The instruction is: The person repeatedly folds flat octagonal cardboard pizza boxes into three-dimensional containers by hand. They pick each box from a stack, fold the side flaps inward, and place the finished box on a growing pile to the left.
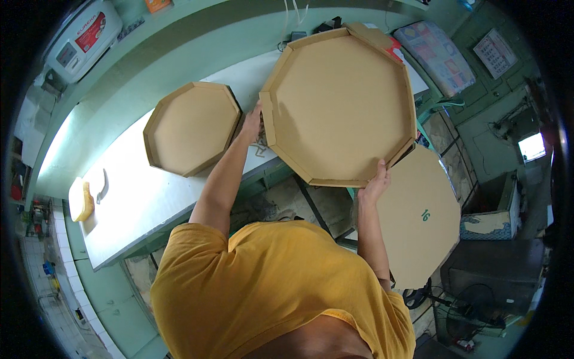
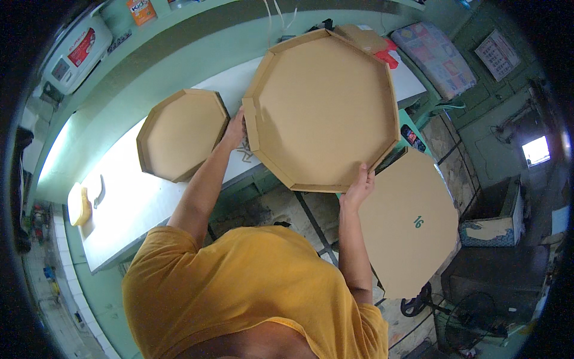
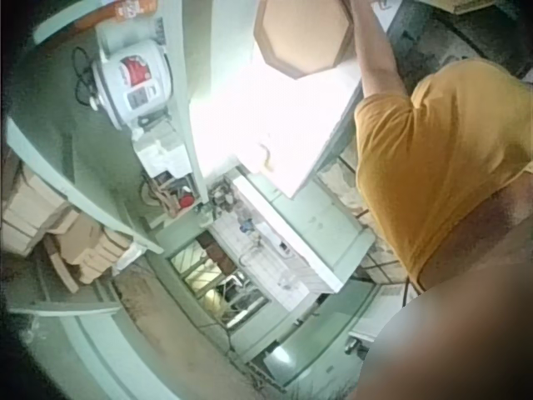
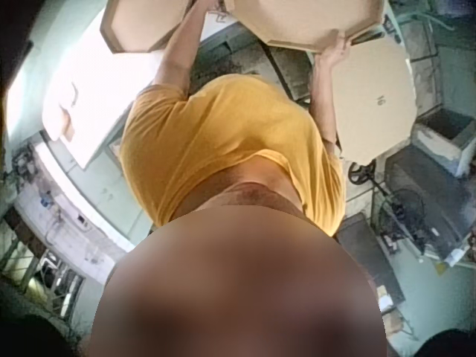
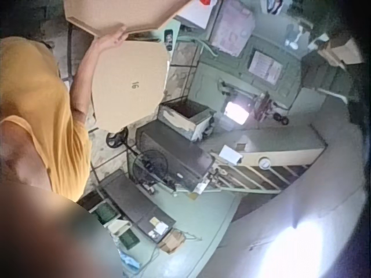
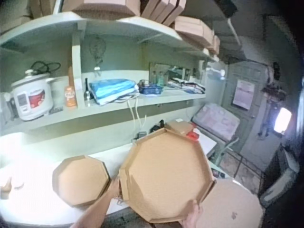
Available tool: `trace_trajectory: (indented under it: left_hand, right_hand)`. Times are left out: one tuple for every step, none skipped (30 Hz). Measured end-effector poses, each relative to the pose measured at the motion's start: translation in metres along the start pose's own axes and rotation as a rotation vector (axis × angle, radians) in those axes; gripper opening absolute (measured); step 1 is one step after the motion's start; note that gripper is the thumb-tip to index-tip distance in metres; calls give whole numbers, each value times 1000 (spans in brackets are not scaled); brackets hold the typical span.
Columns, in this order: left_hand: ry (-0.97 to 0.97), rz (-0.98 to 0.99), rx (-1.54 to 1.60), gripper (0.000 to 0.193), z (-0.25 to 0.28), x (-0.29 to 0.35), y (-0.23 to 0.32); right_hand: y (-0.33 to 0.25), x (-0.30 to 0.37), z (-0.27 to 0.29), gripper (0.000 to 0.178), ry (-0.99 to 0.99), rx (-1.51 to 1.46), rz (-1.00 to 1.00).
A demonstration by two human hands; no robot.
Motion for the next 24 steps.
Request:
trace_trajectory:
  left_hand:
    - [-19,3,45,48,-5,2,12]
    - [-40,6,90,47,-9,6,22]
    - [-110,-67,-36,42,-15,12,34]
    - [-181,-139,-163,39,-20,17,46]
    - [-242,-214,-294,36,-24,22,56]
    - [-284,-212,-242,36,-26,26,60]
    - [-315,-211,-194,36,-28,30,64]
    - [-354,-194,-157,36,-30,33,65]
    - [-316,-228,-204,32,-30,33,68]
    - [-287,-248,-259,29,-31,34,68]
    - [-214,-255,-319,27,-30,33,68]
    - [-145,-349,-452,26,-31,35,69]
    - [-32,-429,-590,25,-32,36,70]
    - [66,-523,-727,24,-33,40,72]
    - [67,-465,-737,27,-33,40,69]
    - [49,-422,-748,30,-34,41,67]
    - [30,-395,-756,33,-34,43,66]
    - [-85,-248,-511,36,-34,43,60]
    - [-198,-116,-263,40,-35,44,56]
    - [-285,58,-30,43,-37,46,51]
    - [-307,134,162,40,-37,46,51]
    - [-304,251,338,38,-36,46,47]
    - [-290,331,510,35,-35,44,44]
    - [-258,303,439,33,-32,39,40]
  right_hand:
    - [-2,0,-1,34,-31,8,4]
    - [-4,0,-2,34,-46,13,13]
    - [-7,0,-1,33,-45,29,17]
    - [-10,0,-2,31,-62,20,23]
    - [-14,0,-1,29,-63,22,25]
    - [-17,0,1,28,-52,37,16]
    - [-21,1,0,28,-79,3,28]
    - [-24,2,0,28,-95,-18,27]
    - [-28,4,-1,28,-113,-47,50]
    - [-29,6,-2,27,-123,-29,38]
    - [-31,7,-3,27,-138,-19,51]
    - [-31,9,-3,27,-125,-9,64]
    - [-30,10,-5,27,-139,-2,63]
    - [-29,10,-5,27,-125,6,64]
    - [-26,8,-4,28,-97,32,26]
    - [-24,7,-3,28,-82,26,40]
    - [-22,4,0,28,-51,37,14]
    - [-20,1,2,28,-39,47,6]
    - [-16,-2,5,28,-16,55,-54]
    - [-14,-5,8,27,-11,62,-95]
    - [-12,-6,13,27,28,68,-128]
    - [-11,-8,13,27,-11,47,-140]
    - [-10,-8,14,27,-16,26,-144]
    - [-8,-8,15,27,6,15,-161]
Point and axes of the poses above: each hand's wrist, its own x-axis away from the middle knuckle, its own z-axis out of the back of the hand, y = z × x, the point moved 5 cm from there along -x, towards the middle knuckle, and after that the axes turned 11 degrees about x, right-handed, at the moved point
